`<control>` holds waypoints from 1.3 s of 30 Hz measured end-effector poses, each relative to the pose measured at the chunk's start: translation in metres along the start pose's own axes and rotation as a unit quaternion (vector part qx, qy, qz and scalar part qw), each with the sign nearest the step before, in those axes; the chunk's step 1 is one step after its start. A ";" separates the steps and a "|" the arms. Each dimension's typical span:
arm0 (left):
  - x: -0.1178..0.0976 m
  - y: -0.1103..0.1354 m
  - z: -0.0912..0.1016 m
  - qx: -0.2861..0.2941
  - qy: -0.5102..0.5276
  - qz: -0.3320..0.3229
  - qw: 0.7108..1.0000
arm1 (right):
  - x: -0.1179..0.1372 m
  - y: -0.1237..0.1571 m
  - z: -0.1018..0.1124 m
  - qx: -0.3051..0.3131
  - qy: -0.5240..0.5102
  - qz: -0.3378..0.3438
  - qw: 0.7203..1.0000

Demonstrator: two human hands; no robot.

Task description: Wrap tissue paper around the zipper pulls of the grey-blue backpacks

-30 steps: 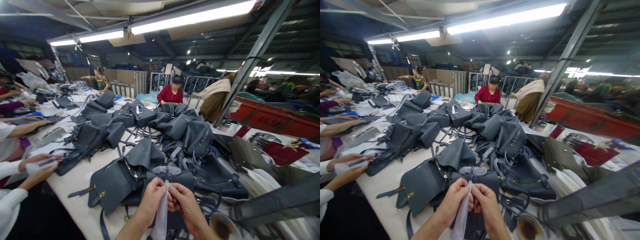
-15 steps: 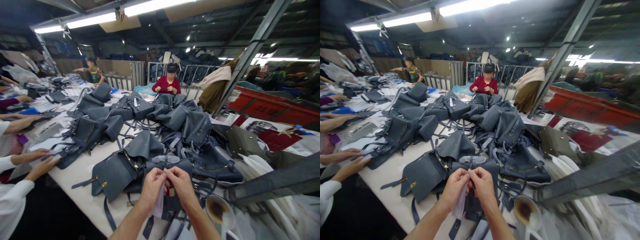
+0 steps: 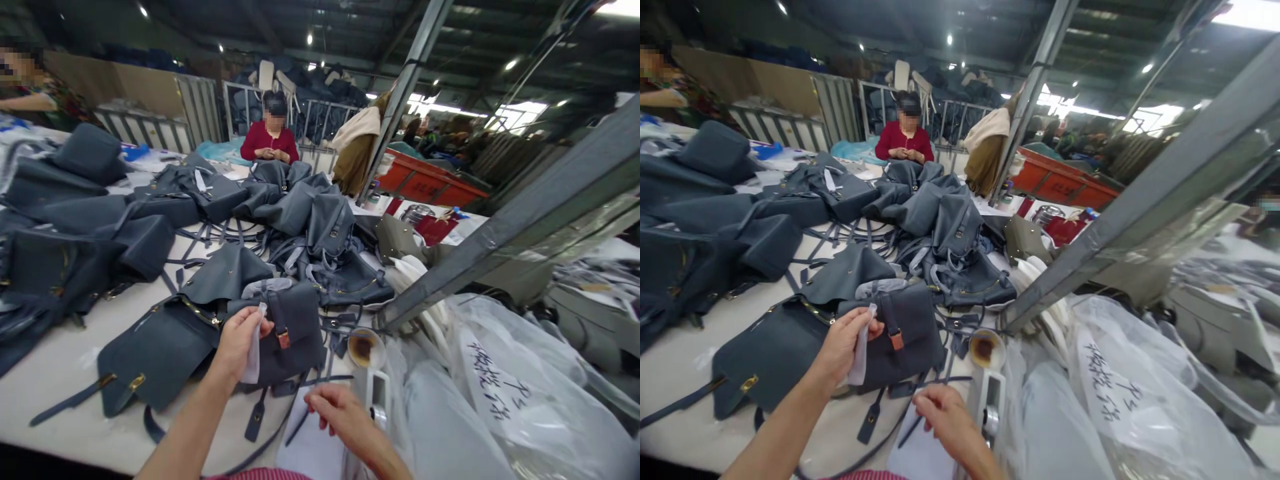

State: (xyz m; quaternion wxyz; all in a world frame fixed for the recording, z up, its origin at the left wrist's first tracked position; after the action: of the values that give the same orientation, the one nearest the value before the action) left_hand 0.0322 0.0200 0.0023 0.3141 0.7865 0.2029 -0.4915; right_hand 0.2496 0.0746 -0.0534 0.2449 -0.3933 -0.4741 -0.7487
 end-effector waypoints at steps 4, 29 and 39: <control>0.004 -0.008 0.002 0.001 0.015 0.006 1.000 | -0.052 0.031 0.000 -0.028 0.130 -0.058 0.989; 0.008 -0.007 0.000 -0.015 0.043 0.025 0.999 | -0.110 0.089 0.122 -0.262 -0.116 -0.155 0.945; 0.011 -0.015 0.003 -0.002 0.024 0.016 1.000 | -0.148 0.100 0.036 -0.283 -0.072 -0.194 0.937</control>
State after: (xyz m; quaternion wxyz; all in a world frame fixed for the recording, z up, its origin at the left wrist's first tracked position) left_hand 0.0256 0.0291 -0.0132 0.3187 0.8005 0.1993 -0.4668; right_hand 0.4211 0.0627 -0.1146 -0.0614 -0.3997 -0.3261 -0.8545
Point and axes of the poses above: each hand's wrist, its own y-axis away from the middle knuckle, its own z-axis out of the back of the hand, x = y × z, the point moved 3 cm from there along -y, towards the middle knuckle, and after that the axes turned 6 degrees about x, right-handed, at the moved point
